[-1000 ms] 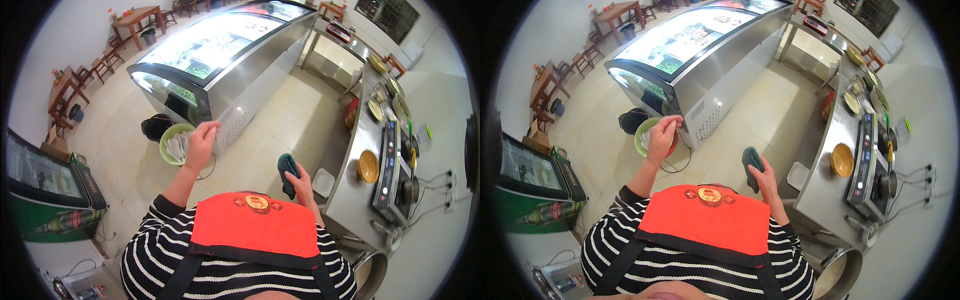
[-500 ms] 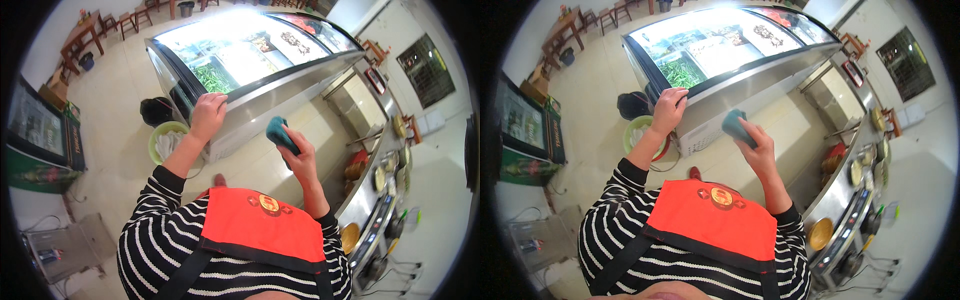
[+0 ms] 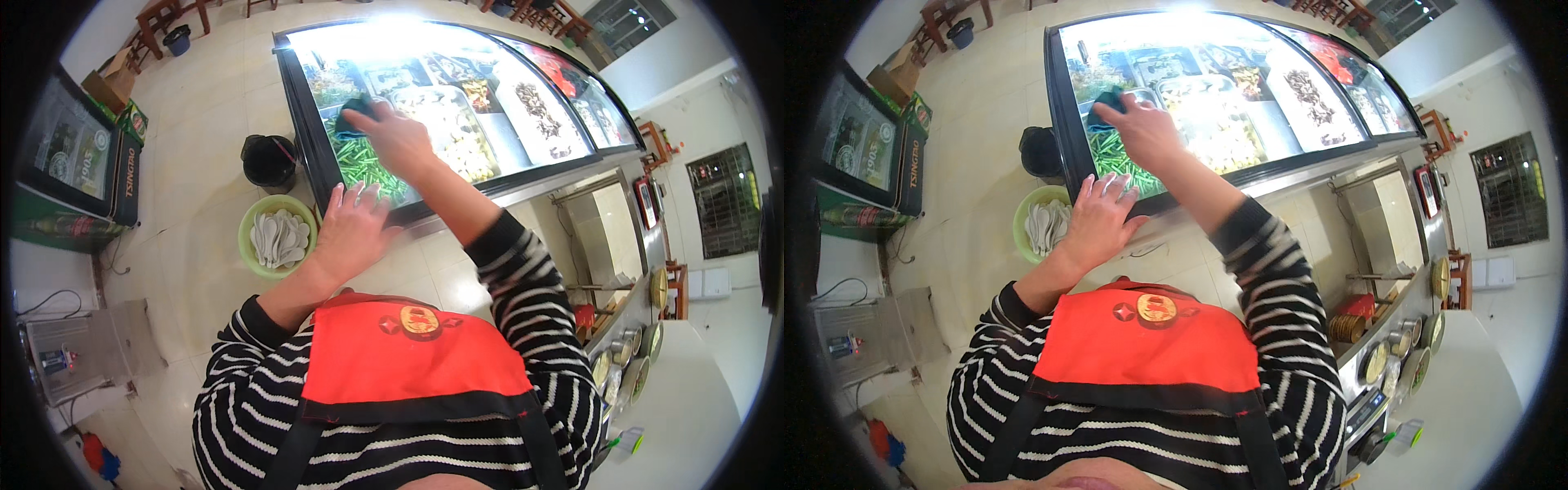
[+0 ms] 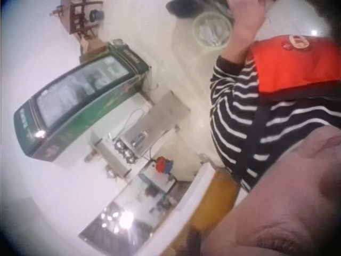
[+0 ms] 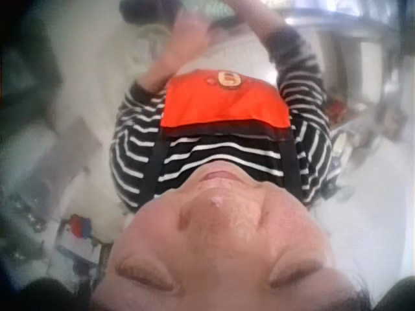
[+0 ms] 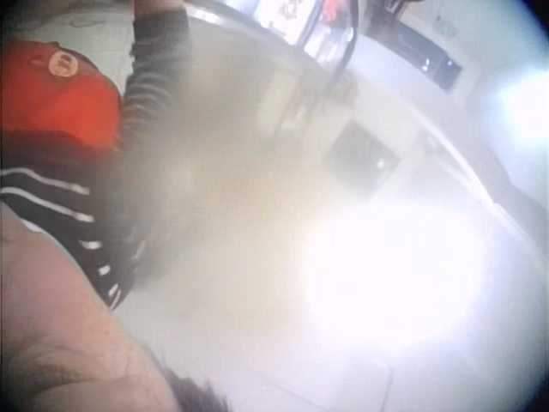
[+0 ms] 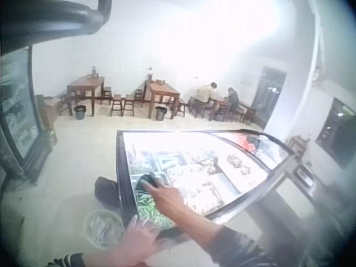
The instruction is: The person wipes the glass lid and interior of a refrigerated food display case using a green cloth, then moves to a wooden table and wipes its surface. The person handles the cloth with both hands and moves between the display case and the table.
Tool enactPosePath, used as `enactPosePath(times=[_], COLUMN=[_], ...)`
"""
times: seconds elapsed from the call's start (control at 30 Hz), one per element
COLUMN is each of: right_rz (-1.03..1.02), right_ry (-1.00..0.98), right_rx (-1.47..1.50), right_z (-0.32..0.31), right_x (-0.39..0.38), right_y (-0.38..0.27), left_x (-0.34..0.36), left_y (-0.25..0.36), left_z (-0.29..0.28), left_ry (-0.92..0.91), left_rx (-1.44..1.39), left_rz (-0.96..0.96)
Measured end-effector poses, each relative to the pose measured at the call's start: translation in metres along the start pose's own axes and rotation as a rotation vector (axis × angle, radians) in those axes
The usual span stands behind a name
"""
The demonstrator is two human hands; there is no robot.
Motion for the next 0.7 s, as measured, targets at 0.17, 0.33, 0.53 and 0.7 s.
enactPosePath(times=[0.17,0.33,0.53,0.7], right_rz=[-0.164,0.107,0.690,0.857], right_ry=[-0.164,-0.115,0.168,0.009], right_rx=[-0.069,0.043,-0.111,-0.328], right_z=[0.060,0.068,-0.016,-0.023], right_x=[0.065,0.099,0.016,0.021], right_y=[0.019,0.177,0.477,0.547], left_x=[0.001,0.000,0.008,0.010], left_y=[0.000,0.002,0.002,0.004], left_z=[0.000,-0.002,-0.005,-0.006], left_ry=[-0.005,-0.011,-0.029,-0.064], left_rx=[-0.015,-0.025,-0.024,-0.034], left_rz=[-0.089,-0.136,-0.240,-0.263])
Point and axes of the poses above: each hand's wrist, its own x-axis towards the middle knuckle, its own z-axis out of the palm, y = z × x, the point moved 2 cm from there along x, towards the middle knuckle, and after that the axes turned 10 degrees about x, right-handed, at the moved point
